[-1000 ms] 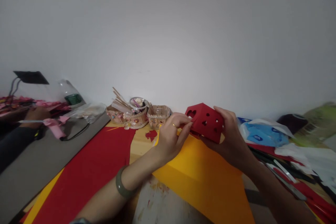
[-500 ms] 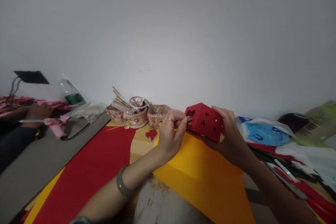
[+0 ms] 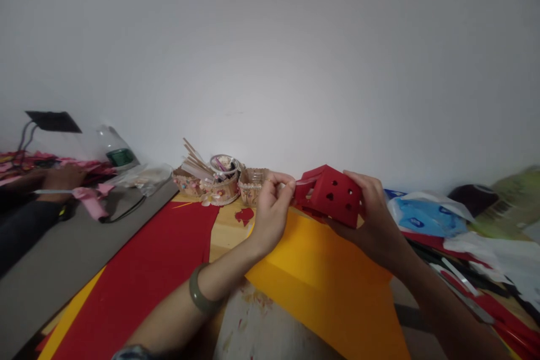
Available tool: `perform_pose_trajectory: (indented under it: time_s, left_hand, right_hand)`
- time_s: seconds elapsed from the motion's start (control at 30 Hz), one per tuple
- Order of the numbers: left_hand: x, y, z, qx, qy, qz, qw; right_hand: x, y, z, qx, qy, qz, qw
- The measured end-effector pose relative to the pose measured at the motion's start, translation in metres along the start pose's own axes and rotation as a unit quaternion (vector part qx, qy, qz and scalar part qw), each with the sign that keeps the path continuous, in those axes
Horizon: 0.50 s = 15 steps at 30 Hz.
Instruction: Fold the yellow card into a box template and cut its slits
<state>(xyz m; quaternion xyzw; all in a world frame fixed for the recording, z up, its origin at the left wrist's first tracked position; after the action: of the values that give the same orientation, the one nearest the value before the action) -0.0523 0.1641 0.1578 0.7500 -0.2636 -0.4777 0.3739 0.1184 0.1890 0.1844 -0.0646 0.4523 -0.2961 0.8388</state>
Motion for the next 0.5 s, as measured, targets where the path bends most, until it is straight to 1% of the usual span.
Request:
perform_pose_trajectory:
  time_s: [0.17, 0.27, 0.37, 0.43, 0.5]
  left_hand:
    - [0.000, -0.012, -0.001, 0.039, 0.010, 0.043, 0.998]
    - [0.000, -0.011, -0.001, 0.056, -0.001, 0.066, 0.996]
    - [0.000, 0.002, -0.005, 0.050, -0.039, 0.067, 0.996]
    - [-0.001, 0.011, -0.010, 0.015, -0.084, 0.060, 0.995]
    - [-0.001, 0.014, -0.014, -0.028, -0.120, 0.066, 0.990]
  right_hand:
    - [0.000, 0.002, -0.002, 0.000, -0.006, 0.001, 1.000]
    - [-0.001, 0.003, 0.001, 0.000, 0.006, 0.003, 1.000]
    - [-0.002, 0.000, 0.005, 0.013, 0.021, 0.015, 1.000]
    - [-0.002, -0.004, 0.005, 0.032, 0.023, 0.031, 0.999]
    - [0.000, -0.010, 0.004, 0.057, 0.024, 0.055, 0.997]
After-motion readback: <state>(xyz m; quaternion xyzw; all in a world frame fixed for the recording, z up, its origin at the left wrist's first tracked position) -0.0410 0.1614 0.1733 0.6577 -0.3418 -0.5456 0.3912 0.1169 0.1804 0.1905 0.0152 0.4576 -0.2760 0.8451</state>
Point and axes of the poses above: each hand's wrist, its own x-axis away from the middle knuckle, its own z-axis out of the back of the hand, y = z × x, the point moved 9 cm from there along -x, towards the middle knuckle, and after that the axes turned 2 degrees about -z, right-handed, at the moved point
